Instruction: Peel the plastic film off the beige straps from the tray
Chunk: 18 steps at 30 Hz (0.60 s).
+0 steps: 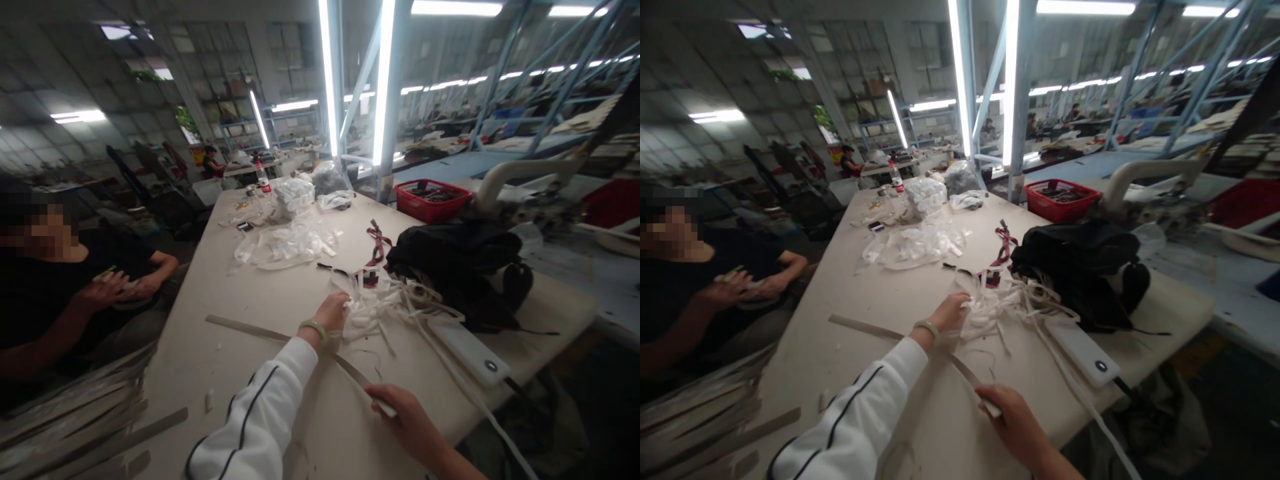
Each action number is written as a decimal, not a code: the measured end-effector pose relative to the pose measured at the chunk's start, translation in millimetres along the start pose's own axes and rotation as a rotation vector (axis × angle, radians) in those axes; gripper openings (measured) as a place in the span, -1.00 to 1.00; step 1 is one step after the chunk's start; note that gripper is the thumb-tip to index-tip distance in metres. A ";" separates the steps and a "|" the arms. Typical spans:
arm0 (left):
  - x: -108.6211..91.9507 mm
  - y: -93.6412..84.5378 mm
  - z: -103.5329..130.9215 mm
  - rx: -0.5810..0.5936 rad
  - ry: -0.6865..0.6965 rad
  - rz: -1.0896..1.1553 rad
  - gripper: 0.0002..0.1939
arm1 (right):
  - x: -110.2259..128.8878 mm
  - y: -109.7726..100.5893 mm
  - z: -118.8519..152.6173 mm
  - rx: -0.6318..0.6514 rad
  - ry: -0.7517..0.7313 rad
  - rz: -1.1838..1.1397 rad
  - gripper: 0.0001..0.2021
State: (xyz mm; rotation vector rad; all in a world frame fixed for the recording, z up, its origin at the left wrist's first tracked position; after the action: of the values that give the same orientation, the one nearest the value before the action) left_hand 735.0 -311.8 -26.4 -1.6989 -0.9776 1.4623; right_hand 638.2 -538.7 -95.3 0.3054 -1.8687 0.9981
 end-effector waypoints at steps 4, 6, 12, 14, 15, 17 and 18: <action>17.2 16.9 -28.9 0.058 -0.065 -0.092 -0.61 | -4.4 1.5 0.7 0.020 0.068 -0.005 -0.73; 26.0 15.7 -31.7 0.091 -0.119 -0.137 -0.72 | -6.9 4.0 1.3 0.036 0.076 -0.010 -0.74; 41.4 -49.3 13.2 0.010 -0.285 -0.268 -0.89 | -5.7 2.7 -0.8 0.052 0.074 -0.038 -0.73; 37.3 -84.5 59.2 -0.094 -0.339 -0.287 -0.81 | -2.8 0.9 -2.0 0.055 0.060 -0.055 -0.75; 33.1 -100.0 88.7 -0.136 -0.361 -0.281 -0.77 | -1.5 0.1 -2.6 0.053 0.056 -0.070 -0.76; 20.9 -123.1 155.1 -0.200 -0.388 -0.212 -0.64 | 1.0 -1.0 -3.9 0.051 0.043 -0.105 -0.77; 16.2 -133.2 191.1 -0.305 -0.427 -0.035 -0.58 | 2.3 -1.0 -4.7 0.056 0.034 -0.122 -0.77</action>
State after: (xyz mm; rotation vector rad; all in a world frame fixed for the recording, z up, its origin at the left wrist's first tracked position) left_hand 532.8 -228.7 55.7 -1.5897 -1.5165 1.7644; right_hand 640.6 -535.4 -91.9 0.4277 -1.7716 0.9675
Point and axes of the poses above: each hand's wrist, its own z-axis away from the middle knuckle, its own y-axis out of the palm, x = y × z, the point moved 6 cm from there along -z, towards the middle knuckle, and after that the axes turned 3 degrees about y, right-handed, at the moved point
